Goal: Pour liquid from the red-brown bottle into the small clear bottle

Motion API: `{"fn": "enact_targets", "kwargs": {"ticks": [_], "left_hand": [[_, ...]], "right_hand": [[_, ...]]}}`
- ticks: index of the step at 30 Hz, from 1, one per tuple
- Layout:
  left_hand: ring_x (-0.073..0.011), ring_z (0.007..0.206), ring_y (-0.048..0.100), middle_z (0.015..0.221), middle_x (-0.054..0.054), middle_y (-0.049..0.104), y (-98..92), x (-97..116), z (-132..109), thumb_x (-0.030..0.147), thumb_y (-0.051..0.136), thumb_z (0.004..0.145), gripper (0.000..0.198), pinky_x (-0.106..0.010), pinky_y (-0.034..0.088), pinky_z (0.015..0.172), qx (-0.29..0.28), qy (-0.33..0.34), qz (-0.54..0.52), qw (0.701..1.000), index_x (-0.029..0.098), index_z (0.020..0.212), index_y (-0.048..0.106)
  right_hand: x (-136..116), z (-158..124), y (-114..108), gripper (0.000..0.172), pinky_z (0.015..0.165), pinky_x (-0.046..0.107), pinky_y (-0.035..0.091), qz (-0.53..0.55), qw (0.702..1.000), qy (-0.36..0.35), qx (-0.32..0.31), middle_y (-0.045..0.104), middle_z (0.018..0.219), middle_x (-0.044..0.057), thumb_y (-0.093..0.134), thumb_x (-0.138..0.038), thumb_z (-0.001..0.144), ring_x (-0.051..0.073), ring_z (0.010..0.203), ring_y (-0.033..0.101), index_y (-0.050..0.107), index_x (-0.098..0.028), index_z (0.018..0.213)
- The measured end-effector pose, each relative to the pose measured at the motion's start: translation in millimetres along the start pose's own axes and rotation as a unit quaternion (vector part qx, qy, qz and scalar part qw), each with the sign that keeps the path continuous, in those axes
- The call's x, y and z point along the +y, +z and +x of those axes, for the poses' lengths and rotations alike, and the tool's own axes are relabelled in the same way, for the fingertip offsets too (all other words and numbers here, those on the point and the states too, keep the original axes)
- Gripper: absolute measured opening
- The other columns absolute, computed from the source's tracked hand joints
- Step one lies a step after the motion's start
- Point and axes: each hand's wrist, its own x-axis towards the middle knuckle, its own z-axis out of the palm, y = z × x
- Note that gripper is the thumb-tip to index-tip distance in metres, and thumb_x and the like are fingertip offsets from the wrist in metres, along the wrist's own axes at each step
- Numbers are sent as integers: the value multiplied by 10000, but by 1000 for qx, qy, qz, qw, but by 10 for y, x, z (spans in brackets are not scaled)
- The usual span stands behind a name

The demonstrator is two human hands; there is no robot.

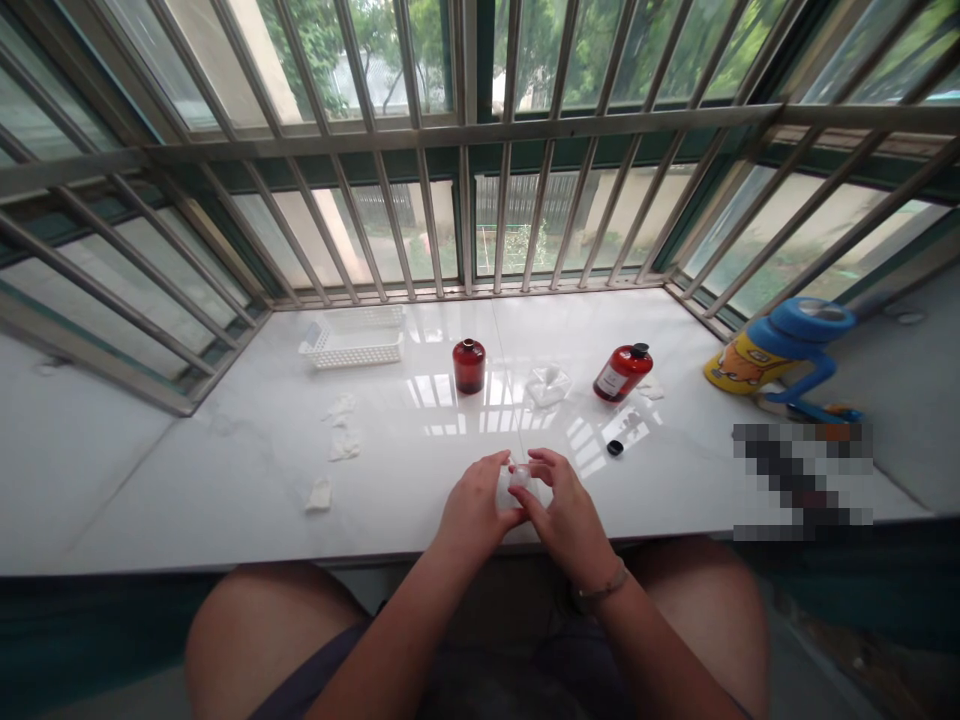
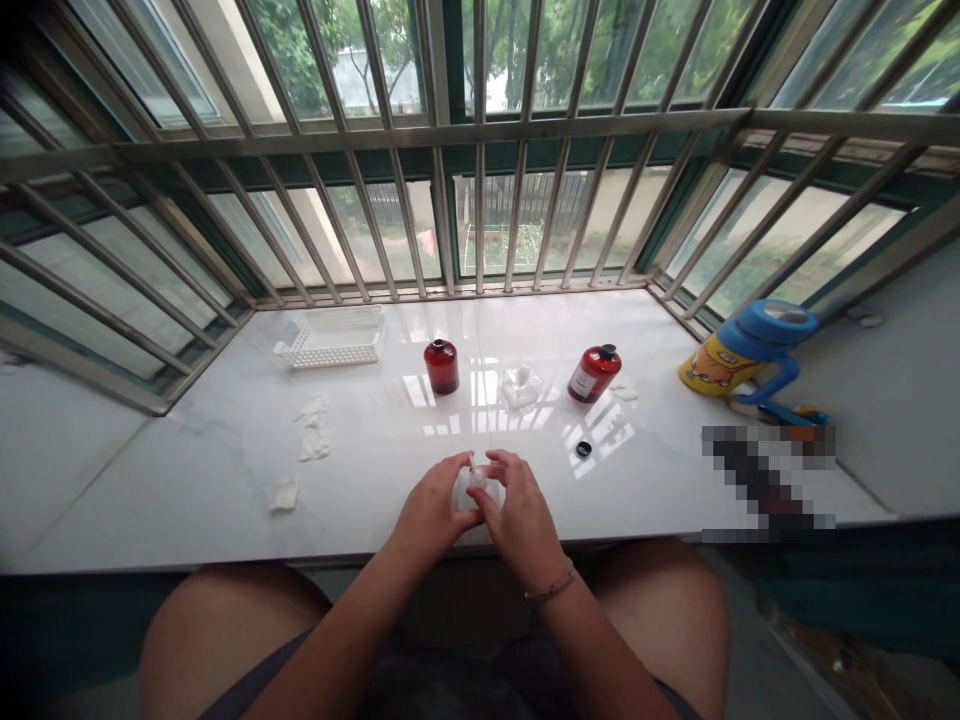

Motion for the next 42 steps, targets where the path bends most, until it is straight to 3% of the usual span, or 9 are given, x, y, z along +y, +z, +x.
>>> {"fn": "enact_targets", "kwargs": {"ticks": [3, 9, 14, 18, 22, 27, 32, 37, 42], "left_hand": [[-325, 1302, 684, 1409, -119, 714, 7, -5, -9, 175, 866, 762, 744, -536, 542, 1171, 8, 3, 0, 1000, 218, 1451, 587], [-332, 1287, 697, 1388, -111, 720, 66, -28, -66, 160, 843, 775, 698, -563, 561, 1153, 43, 16, 3, 999, 250, 1419, 589], [-336, 1291, 696, 1380, -127, 721, 152, -31, -98, 150, 825, 795, 700, -576, 571, 1142, 78, 16, 15, 997, 236, 1439, 563], [-349, 1367, 665, 1481, -150, 670, 156, -15, -166, 179, 855, 800, 834, -583, 550, 1178, 78, 21, 15, 997, 244, 1541, 478], [-362, 1491, 566, 1615, -170, 563, 37, -31, -334, 385, 918, 823, 954, -590, 497, 1236, 82, 56, 12, 995, 261, 1605, 386], [-312, 1419, 636, 1488, -128, 666, -208, -160, -537, 353, 715, 997, 475, -547, 544, 1194, 123, 62, 36, 990, 280, 1439, 559], [-290, 1291, 710, 1341, -98, 734, -357, -302, -630, 331, 631, 1023, 209, -512, 610, 1106, 133, 44, 44, 989, 309, 1225, 679], [-285, 1252, 720, 1300, -97, 744, -429, -347, -548, 343, 613, 1026, 188, -507, 608, 1097, 140, 43, 45, 988, 296, 1193, 687], [-279, 1269, 704, 1299, -87, 740, -561, -366, -175, 348, 615, 1025, 216, -499, 565, 1146, 149, 57, 50, 986, 276, 1221, 667]], "right_hand": [[52, 1, 27, 366, 968, 497, 626, -27, 999, -24, 36, 726, 1136, 91, 747, -431, 973, 291, 1038, 750, 555, -264, 1236], [77, 35, 21, 298, 885, 465, 608, -57, 996, -48, 45, 683, 1010, 61, 752, -491, 973, 279, 960, 683, 571, -269, 1051], [58, 43, 41, 270, 864, 452, 599, -64, 995, -60, 46, 659, 947, 49, 730, -493, 988, 267, 920, 657, 589, -265, 1020], [22, 13, 30, 316, 869, 441, 597, -47, 996, -42, 60, 690, 978, 50, 732, -536, 981, 263, 917, 679, 567, -271, 1030], [44, 117, -269, 452, 864, 426, 594, -42, 989, 15, 141, 727, 1029, 61, 763, -615, 926, 269, 936, 717, 522, -272, 1094], [414, 504, -1006, 623, 808, 413, 562, -137, 943, 73, 293, 732, 1033, 93, 809, -696, 808, 312, 952, 730, 508, -258, 1132], [1002, 824, -1566, 626, 851, 442, 539, -181, 921, 99, 330, 766, 1084, 136, 793, -658, 788, 331, 969, 744, 500, -242, 1153], [1329, 896, -1742, 673, 840, 439, 537, -168, 923, 140, 318, 783, 1079, 148, 808, -630, 761, 323, 953, 733, 528, -220, 1216], [1247, 652, -1645, 690, 927, 463, 546, -185, 909, 83, 365, 731, 1273, 169, 799, -657, 806, 320, 1060, 691, 570, -210, 1278]]}}
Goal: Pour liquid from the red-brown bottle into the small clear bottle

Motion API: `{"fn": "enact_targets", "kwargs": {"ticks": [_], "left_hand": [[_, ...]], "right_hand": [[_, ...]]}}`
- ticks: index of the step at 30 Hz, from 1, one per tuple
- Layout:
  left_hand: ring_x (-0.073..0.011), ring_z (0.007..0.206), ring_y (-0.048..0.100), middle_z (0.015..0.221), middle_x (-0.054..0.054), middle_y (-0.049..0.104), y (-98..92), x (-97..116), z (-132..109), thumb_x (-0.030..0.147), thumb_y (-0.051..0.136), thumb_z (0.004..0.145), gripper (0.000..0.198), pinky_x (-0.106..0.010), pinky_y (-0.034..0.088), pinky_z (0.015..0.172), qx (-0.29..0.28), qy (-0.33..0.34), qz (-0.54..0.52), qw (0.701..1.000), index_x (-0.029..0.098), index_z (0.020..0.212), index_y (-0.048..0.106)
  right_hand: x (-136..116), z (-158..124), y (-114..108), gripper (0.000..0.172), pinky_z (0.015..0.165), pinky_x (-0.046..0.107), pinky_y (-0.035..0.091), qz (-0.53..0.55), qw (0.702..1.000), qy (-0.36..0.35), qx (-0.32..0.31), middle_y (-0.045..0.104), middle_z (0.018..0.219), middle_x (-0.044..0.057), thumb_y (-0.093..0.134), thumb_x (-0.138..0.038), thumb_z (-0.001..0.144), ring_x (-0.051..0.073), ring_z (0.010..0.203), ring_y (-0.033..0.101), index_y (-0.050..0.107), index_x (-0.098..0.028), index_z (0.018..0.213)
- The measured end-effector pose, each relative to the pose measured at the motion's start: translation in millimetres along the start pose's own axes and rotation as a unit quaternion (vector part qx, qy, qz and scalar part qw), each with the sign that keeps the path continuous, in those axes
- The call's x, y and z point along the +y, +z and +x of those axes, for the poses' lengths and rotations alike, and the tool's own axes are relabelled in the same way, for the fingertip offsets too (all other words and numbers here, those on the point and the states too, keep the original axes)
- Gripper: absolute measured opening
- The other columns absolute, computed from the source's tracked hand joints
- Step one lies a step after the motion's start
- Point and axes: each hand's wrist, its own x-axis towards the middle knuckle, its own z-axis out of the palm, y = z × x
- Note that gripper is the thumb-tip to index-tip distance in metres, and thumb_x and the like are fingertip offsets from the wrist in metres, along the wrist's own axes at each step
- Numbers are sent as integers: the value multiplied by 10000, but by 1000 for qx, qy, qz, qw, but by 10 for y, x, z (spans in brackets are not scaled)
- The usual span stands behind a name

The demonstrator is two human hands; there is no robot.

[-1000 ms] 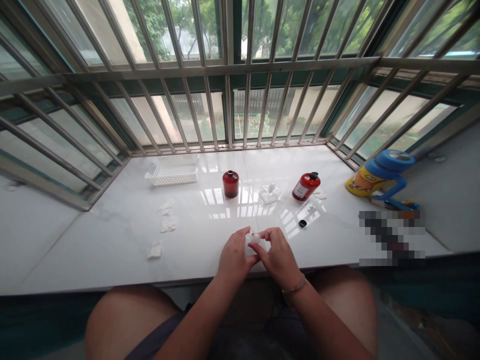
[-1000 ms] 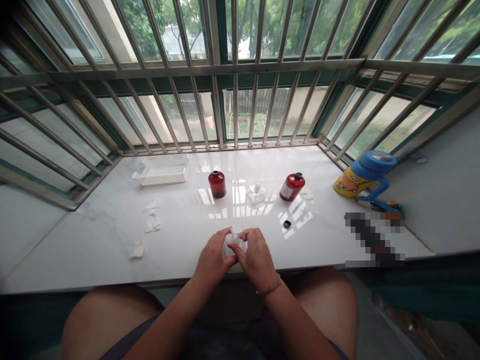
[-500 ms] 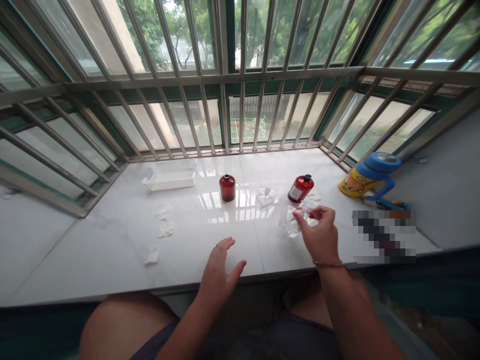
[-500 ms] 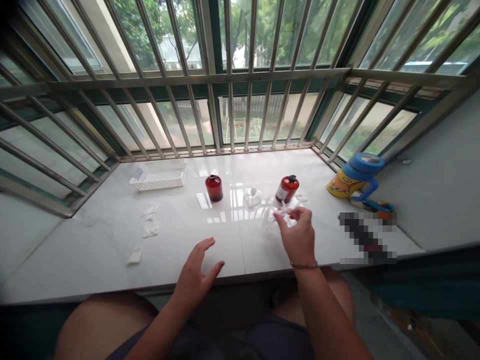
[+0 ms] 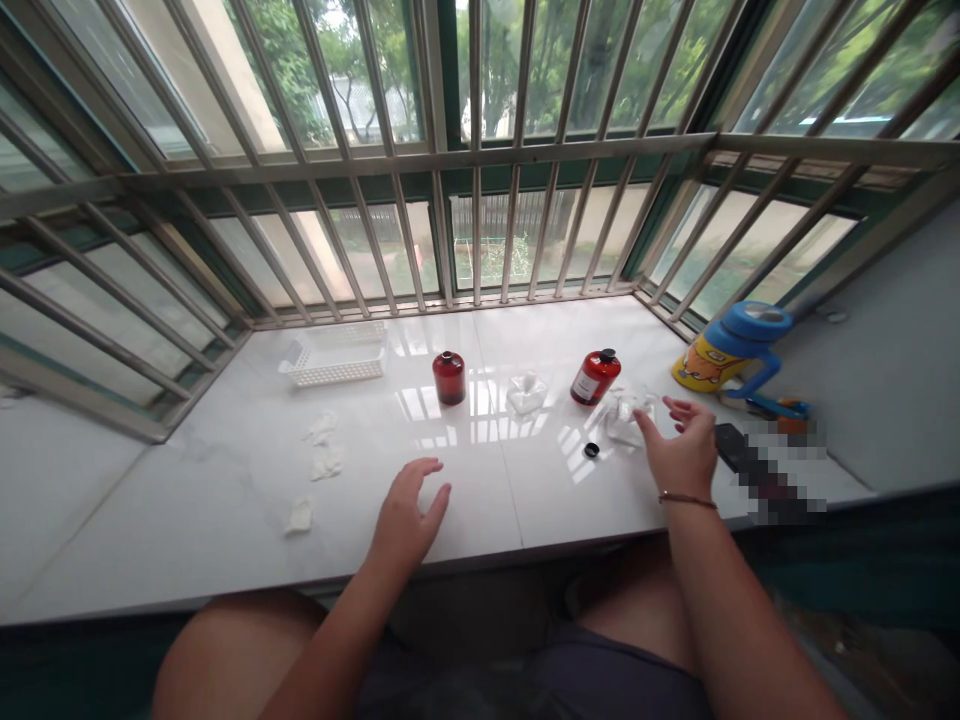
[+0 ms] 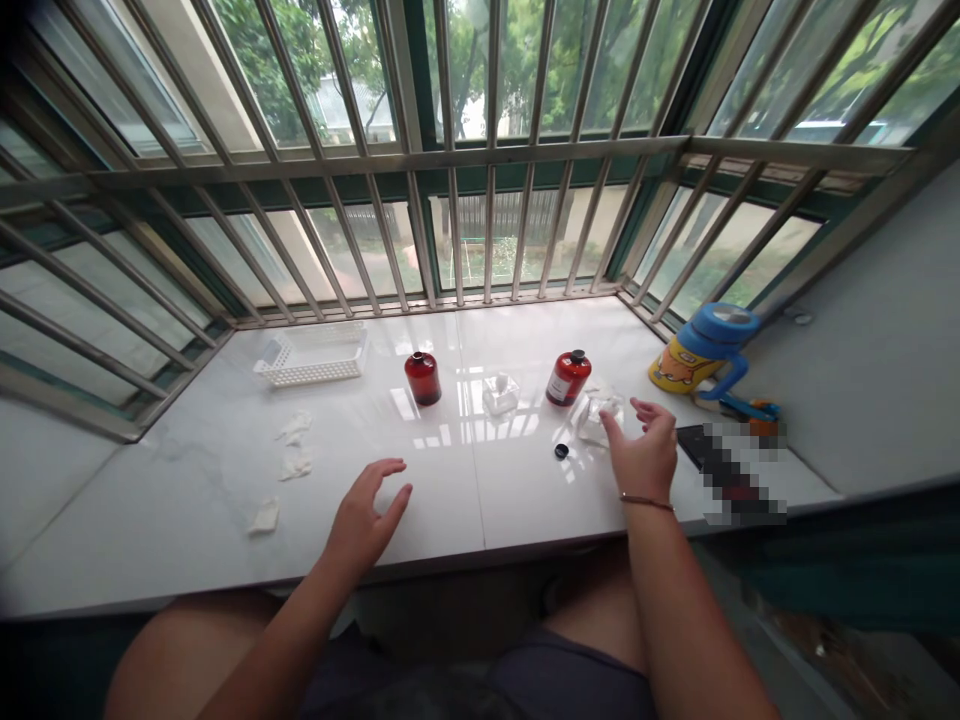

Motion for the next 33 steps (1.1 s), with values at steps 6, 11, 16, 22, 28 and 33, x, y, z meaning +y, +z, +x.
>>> {"fn": "enact_targets", "kwargs": {"ticks": [6, 11, 16, 22, 28, 33], "left_hand": [[-304, 1343, 650, 1386, -115, 686, 83, -156, 811, 433, 688, 975, 446, -499, 522, 1180, 28, -57, -4, 998, 240, 1369, 605], [-371, 1543, 467, 1639, -197, 491, 262, -251, 1494, 511, 841, 843, 863, -516, 397, 1273, 38, -141, -23, 989, 201, 1543, 444], [-403, 1586, 406, 1697, -231, 420, 480, -327, 1910, 547, 948, 719, 1103, -507, 371, 1275, 31, -179, -35, 983, 192, 1587, 368], [-330, 1297, 679, 1441, -164, 686, 643, -316, 2069, 485, 962, 727, 911, -452, 514, 1111, 23, -213, -61, 975, 218, 1465, 499], [-322, 1181, 724, 1303, -115, 755, 504, -58, 1802, 491, 972, 710, 758, -445, 543, 1049, 21, -195, -76, 978, 241, 1329, 612], [-278, 1134, 742, 1221, -36, 779, 287, 318, 1144, 502, 967, 709, 715, -395, 573, 1001, -26, -96, -112, 989, 287, 1305, 636]], "right_hand": [[-102, -543, 31, 499, 1021, 515, 519, -40, 984, -101, -139, 747, 1144, 147, 683, -641, 925, 350, 1083, 641, 660, -218, 1189], [-92, -689, 187, 459, 1032, 560, 523, -22, 975, -78, -208, 770, 1161, 141, 676, -517, 915, 367, 1102, 641, 627, -209, 1252], [-135, -700, 168, 411, 992, 536, 568, 3, 977, -49, -208, 779, 1133, 130, 657, -437, 906, 337, 1073, 703, 626, -218, 1252], [-299, -914, 77, 447, 963, 472, 627, 54, 974, -22, -219, 776, 1164, 121, 684, -430, 897, 282, 1044, 778, 588, -214, 1275], [-641, -1089, -78, 436, 1040, 523, 601, 112, 962, -17, -250, 783, 1218, 104, 713, -394, 911, 299, 1135, 772, 564, -252, 1295], [-1166, -1106, -272, 450, 1053, 515, 599, 157, 947, -35, -277, 791, 1211, 85, 751, -386, 926, 292, 1127, 772, 548, -280, 1313]]}}
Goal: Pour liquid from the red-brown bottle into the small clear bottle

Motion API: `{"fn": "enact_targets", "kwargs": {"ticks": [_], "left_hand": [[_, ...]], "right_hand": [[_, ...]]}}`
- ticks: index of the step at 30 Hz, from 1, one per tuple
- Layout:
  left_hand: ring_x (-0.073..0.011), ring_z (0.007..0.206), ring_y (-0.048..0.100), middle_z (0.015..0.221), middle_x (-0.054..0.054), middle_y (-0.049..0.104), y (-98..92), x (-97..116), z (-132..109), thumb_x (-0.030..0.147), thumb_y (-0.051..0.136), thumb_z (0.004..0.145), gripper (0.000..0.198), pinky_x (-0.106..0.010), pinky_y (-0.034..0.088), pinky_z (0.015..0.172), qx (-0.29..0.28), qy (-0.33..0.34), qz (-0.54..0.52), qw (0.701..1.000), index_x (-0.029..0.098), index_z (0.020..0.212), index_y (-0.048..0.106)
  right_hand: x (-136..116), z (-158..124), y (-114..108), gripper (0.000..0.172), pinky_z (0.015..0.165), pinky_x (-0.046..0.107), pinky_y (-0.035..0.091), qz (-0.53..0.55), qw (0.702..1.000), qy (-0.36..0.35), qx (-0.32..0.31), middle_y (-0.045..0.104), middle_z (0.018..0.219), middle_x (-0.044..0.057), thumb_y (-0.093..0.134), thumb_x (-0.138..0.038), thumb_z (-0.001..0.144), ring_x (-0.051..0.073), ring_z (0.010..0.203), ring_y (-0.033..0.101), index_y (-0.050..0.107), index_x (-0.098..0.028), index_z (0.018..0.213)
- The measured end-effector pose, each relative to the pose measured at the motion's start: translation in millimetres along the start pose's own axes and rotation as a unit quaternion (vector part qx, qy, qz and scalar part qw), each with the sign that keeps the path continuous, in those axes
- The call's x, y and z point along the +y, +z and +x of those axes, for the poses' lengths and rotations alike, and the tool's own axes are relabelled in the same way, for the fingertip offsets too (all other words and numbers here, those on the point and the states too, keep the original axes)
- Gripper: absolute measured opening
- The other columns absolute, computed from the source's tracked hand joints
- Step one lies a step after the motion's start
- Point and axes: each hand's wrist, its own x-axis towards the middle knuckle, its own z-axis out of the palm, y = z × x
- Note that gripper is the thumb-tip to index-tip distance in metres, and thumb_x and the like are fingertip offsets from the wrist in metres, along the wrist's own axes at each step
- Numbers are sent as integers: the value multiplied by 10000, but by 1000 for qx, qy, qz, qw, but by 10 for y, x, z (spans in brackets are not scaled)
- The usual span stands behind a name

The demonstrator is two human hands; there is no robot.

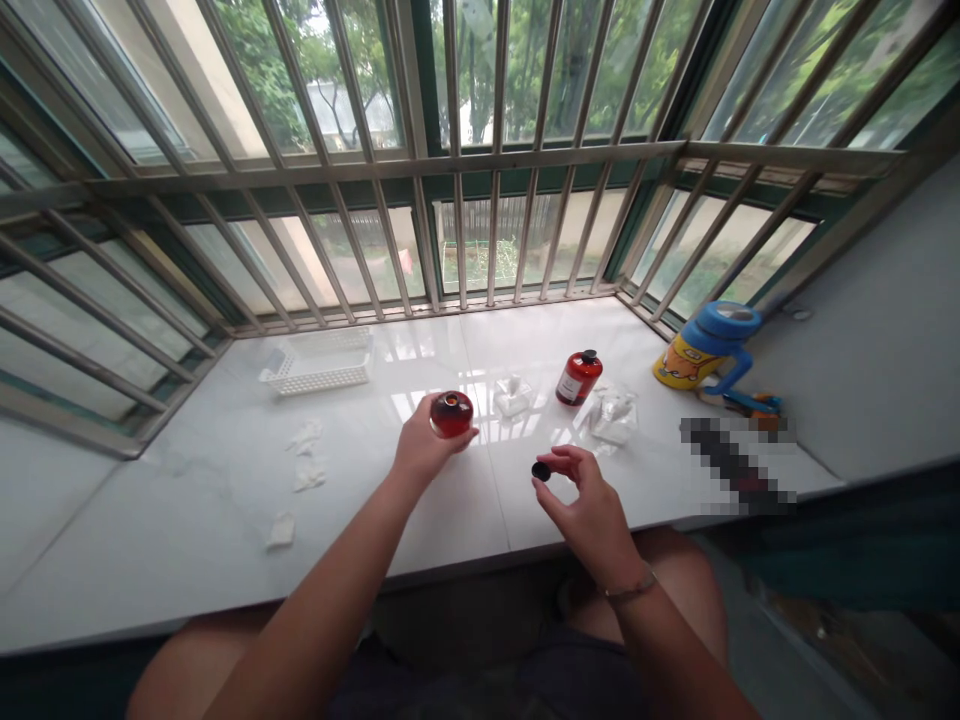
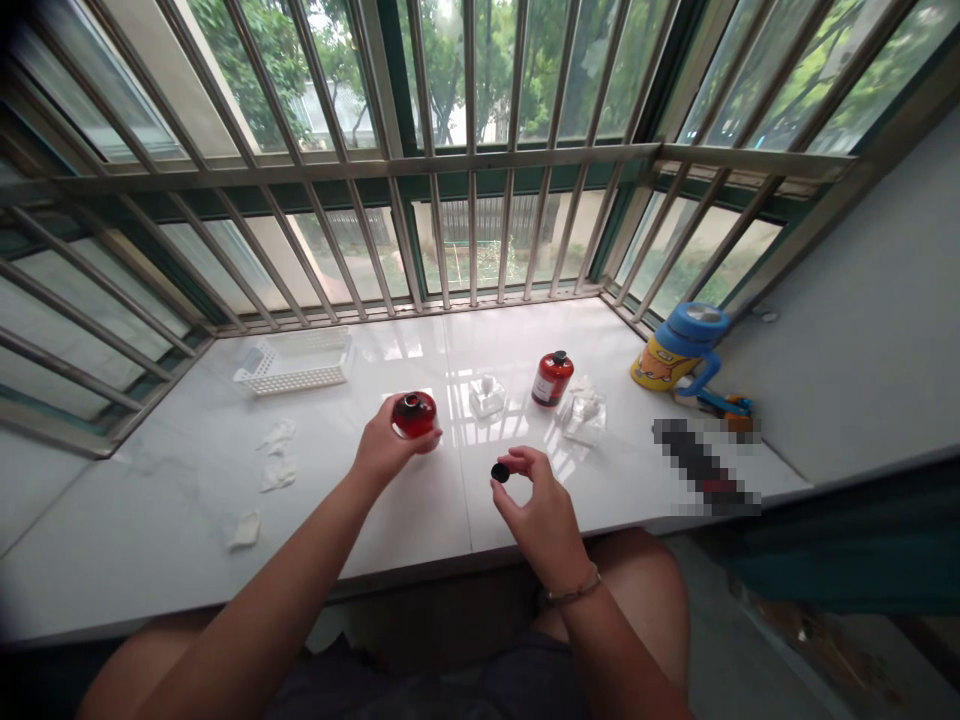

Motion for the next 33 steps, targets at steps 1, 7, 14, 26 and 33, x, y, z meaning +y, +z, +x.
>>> {"fn": "enact_targets", "kwargs": {"ticks": [1, 7, 14, 26, 33], "left_hand": [[-281, 1120, 747, 1209, -33, 780, -14, 51, -170, 497, 967, 706, 710, -401, 580, 991, -14, 15, 1, 1000, 287, 1297, 635], [-285, 1130, 736, 1238, -43, 764, -22, 230, -1008, 334, 936, 718, 640, -428, 575, 1011, -54, 21, 9, 998, 272, 1276, 630], [-293, 1135, 737, 1255, -57, 766, 65, 136, -1368, 234, 867, 717, 616, -450, 589, 1017, -44, -7, 8, 999, 263, 1286, 635], [-311, 1112, 731, 1233, -77, 759, 214, -23, -1439, 266, 872, 713, 648, -475, 589, 987, -51, -40, 1, 998, 254, 1310, 620], [-326, 1119, 730, 1242, -85, 768, 210, -112, -1483, 385, 896, 752, 612, -497, 573, 1008, -47, -11, 22, 999, 257, 1289, 633]], "right_hand": [[-123, -7, 5, 458, 1055, 514, 599, 6, 1000, -8, -7, 794, 1200, 81, 760, -385, 928, 291, 1119, 774, 544, -285, 1319], [-633, -122, 83, 508, 1049, 464, 613, 14, 993, -84, -83, 781, 1211, 53, 776, -298, 949, 264, 1131, 769, 514, -306, 1384], [-722, -245, 176, 503, 1052, 432, 625, 4, 986, -128, -110, 782, 1219, 21, 760, -230, 970, 246, 1152, 765, 522, -333, 1401], [-635, -270, 381, 481, 1073, 442, 607, 18, 987, -88, -135, 781, 1255, 18, 760, -237, 971, 251, 1201, 749, 542, -333, 1388], [-594, -369, 324, 516, 1005, 488, 613, -5, 992, -90, -86, 745, 1051, 33, 828, -409, 923, 281, 1049, 740, 547, -294, 1341]]}}
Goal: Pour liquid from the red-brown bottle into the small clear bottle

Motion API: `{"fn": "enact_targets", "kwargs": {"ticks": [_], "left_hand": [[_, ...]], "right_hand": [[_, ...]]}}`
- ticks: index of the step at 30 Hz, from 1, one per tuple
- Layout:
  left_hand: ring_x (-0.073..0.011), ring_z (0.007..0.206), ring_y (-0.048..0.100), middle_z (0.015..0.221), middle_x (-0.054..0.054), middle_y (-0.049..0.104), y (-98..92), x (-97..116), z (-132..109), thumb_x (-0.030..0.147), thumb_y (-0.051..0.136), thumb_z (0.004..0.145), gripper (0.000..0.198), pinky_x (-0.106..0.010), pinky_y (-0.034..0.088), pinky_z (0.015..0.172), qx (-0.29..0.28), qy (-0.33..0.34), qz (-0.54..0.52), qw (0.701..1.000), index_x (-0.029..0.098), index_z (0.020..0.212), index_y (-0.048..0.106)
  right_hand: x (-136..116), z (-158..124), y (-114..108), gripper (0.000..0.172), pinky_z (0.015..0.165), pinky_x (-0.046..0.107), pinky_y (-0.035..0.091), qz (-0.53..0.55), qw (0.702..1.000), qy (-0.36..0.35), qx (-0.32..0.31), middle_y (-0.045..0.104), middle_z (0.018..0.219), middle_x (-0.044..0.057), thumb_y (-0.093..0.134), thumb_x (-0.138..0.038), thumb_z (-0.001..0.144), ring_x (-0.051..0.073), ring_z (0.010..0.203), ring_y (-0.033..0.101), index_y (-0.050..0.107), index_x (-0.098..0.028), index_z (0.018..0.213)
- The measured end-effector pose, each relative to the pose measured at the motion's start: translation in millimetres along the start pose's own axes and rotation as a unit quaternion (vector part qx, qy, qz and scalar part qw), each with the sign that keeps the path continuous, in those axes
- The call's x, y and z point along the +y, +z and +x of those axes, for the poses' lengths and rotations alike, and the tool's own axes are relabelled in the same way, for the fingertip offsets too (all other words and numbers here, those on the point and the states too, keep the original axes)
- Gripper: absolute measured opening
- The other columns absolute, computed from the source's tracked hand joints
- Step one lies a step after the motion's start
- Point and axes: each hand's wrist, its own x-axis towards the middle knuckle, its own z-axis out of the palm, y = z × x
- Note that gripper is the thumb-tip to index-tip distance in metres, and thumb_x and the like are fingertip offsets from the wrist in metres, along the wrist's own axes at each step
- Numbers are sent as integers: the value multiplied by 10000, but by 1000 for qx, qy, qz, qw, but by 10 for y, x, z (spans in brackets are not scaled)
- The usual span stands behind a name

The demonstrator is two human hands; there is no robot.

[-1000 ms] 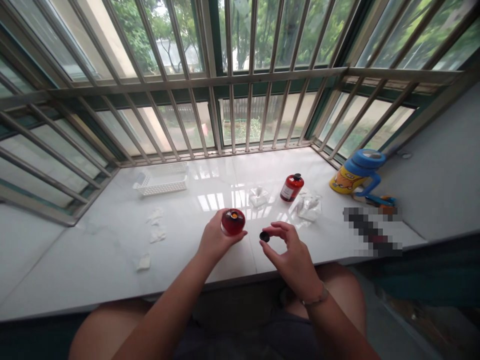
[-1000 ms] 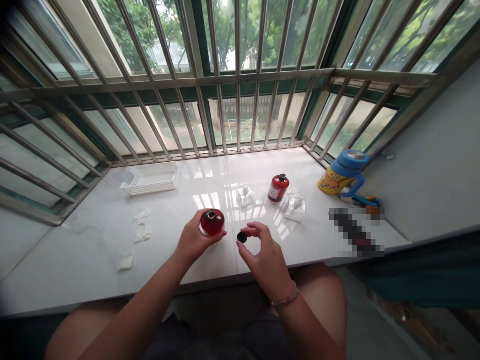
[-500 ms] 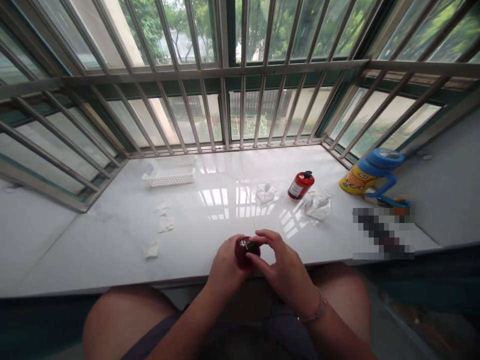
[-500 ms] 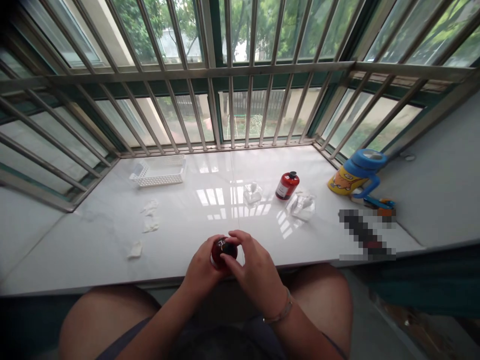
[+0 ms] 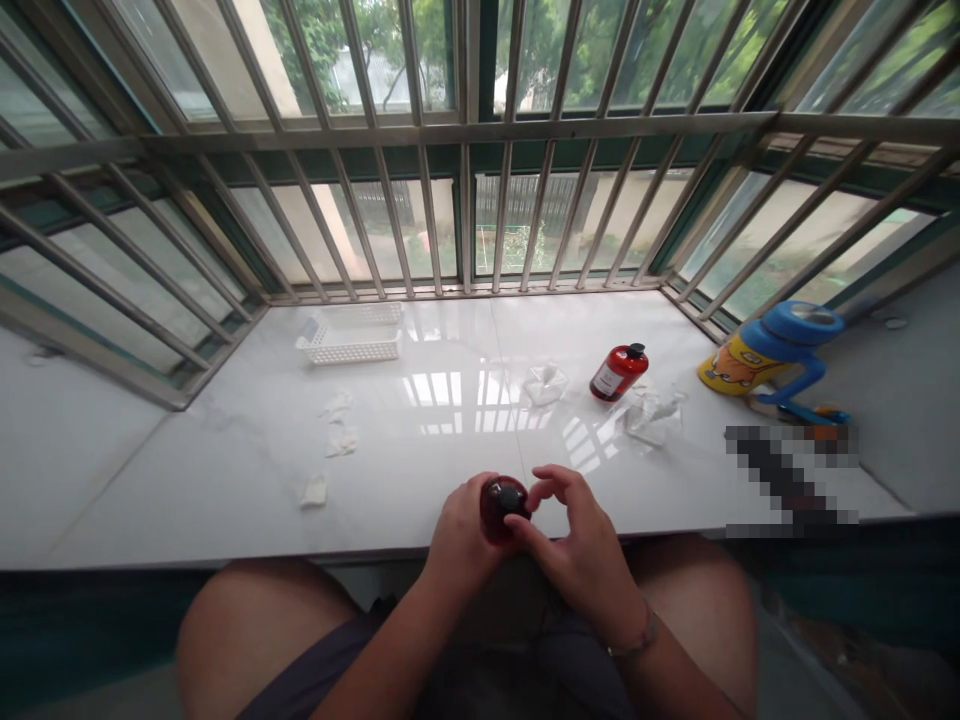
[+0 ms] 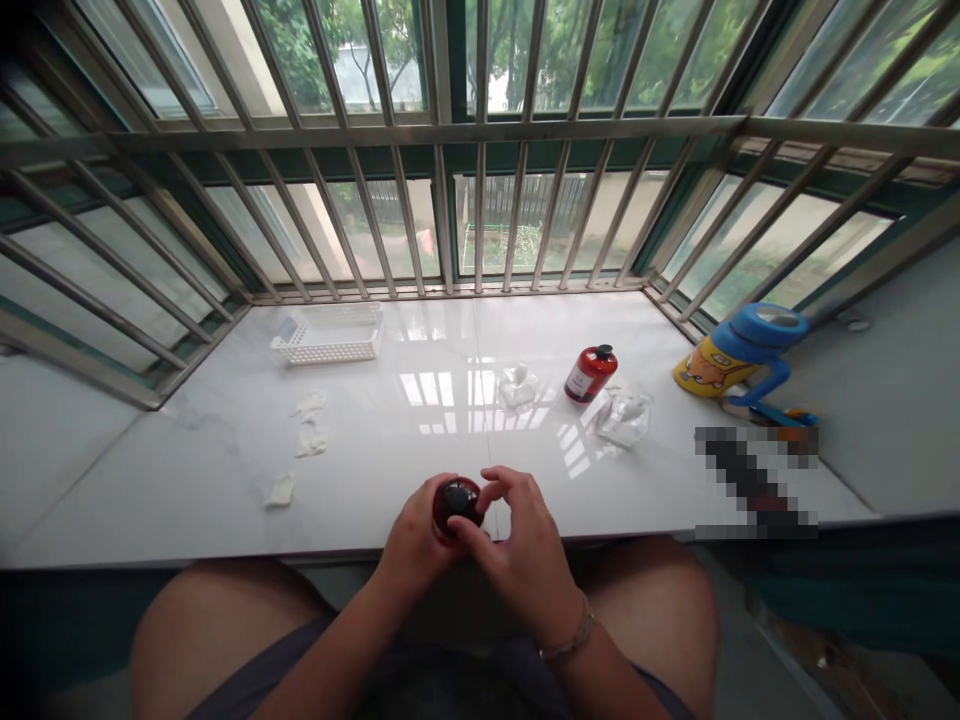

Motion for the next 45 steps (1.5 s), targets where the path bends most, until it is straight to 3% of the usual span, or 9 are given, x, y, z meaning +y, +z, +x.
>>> {"fn": "enact_targets", "kwargs": {"ticks": [7, 12, 18, 24, 30, 37, 41, 43, 45], "left_hand": [[-308, 1112, 730, 1227, -69, 773, -17, 59, -12, 354, 919, 757, 605, -471, 577, 997, 8, 0, 1, 1000, 259, 1285, 638], [-314, 1108, 738, 1232, -72, 775, -37, 77, -11, 387, 917, 759, 576, -476, 577, 995, 3, 9, 8, 1000, 258, 1254, 653], [-309, 1121, 733, 1234, -62, 774, -4, 49, -15, 343, 953, 718, 668, -470, 580, 996, 12, -4, -8, 1000, 262, 1291, 620], [-316, 1132, 737, 1239, -72, 774, -6, 80, -22, 274, 891, 730, 613, -499, 576, 1031, 16, -13, -6, 1000, 260, 1281, 624], [-313, 1114, 741, 1231, -85, 774, 16, 52, -34, 232, 854, 716, 609, -498, 589, 1011, 31, -8, 2, 999, 246, 1283, 629], [-349, 1242, 720, 1375, -156, 718, 85, -48, -81, 313, 863, 764, 742, -561, 586, 1084, 20, -23, 2, 1000, 206, 1426, 547], [-403, 1501, 546, 1607, -191, 560, -98, -114, -217, 376, 935, 732, 976, -613, 502, 1208, 26, 35, 35, 998, 232, 1572, 457], [-382, 1473, 580, 1567, -146, 615, -310, -138, -324, 432, 887, 815, 758, -594, 511, 1208, 37, 49, 55, 997, 280, 1491, 576], [-332, 1279, 721, 1350, -89, 759, -584, -167, -444, 456, 736, 952, 226, -504, 611, 1094, 18, 48, 69, 996, 307, 1120, 768]], "right_hand": [[-65, -36, -1, 504, 1119, 468, 560, 65, 997, -2, -44, 679, 1376, 102, 725, -429, 995, 290, 1313, 660, 510, -294, 1430], [-40, -52, 15, 273, 945, 437, 614, 31, 998, 48, 20, 676, 1043, 46, 696, -455, 1006, 243, 973, 709, 557, -276, 1158], [-45, -84, 67, 449, 1192, 497, 528, 110, 991, 38, -64, 651, 1463, 115, 688, -332, 1011, 280, 1397, 636, 489, -292, 1412], [-9, -24, 129, 246, 1011, 469, 627, 78, 995, 48, -28, 751, 1181, 62, 711, -269, 981, 270, 1134, 746, 585, -286, 1191], [-68, 115, 66, 173, 832, 426, 599, 33, 998, -14, -49, 717, 956, 36, 729, -169, 950, 265, 968, 669, 601, -280, 913], [-98, 121, 71, 408, 857, 427, 560, 47, 997, -19, -56, 784, 1074, 14, 741, -114, 929, 261, 1014, 653, 397, -280, 785], [-75, 133, 17, 392, 892, 435, 564, 42, 998, -16, -37, 790, 1128, 17, 726, -127, 948, 264, 1059, 663, 398, -283, 799], [-29, 184, -53, 387, 899, 443, 567, 30, 999, -16, -15, 791, 1112, 22, 733, -160, 953, 270, 1059, 669, 400, -287, 803], [44, 261, -146, 390, 900, 451, 566, 11, 1000, -16, 7, 790, 1098, 26, 740, -191, 954, 277, 1055, 674, 394, -290, 804]]}}
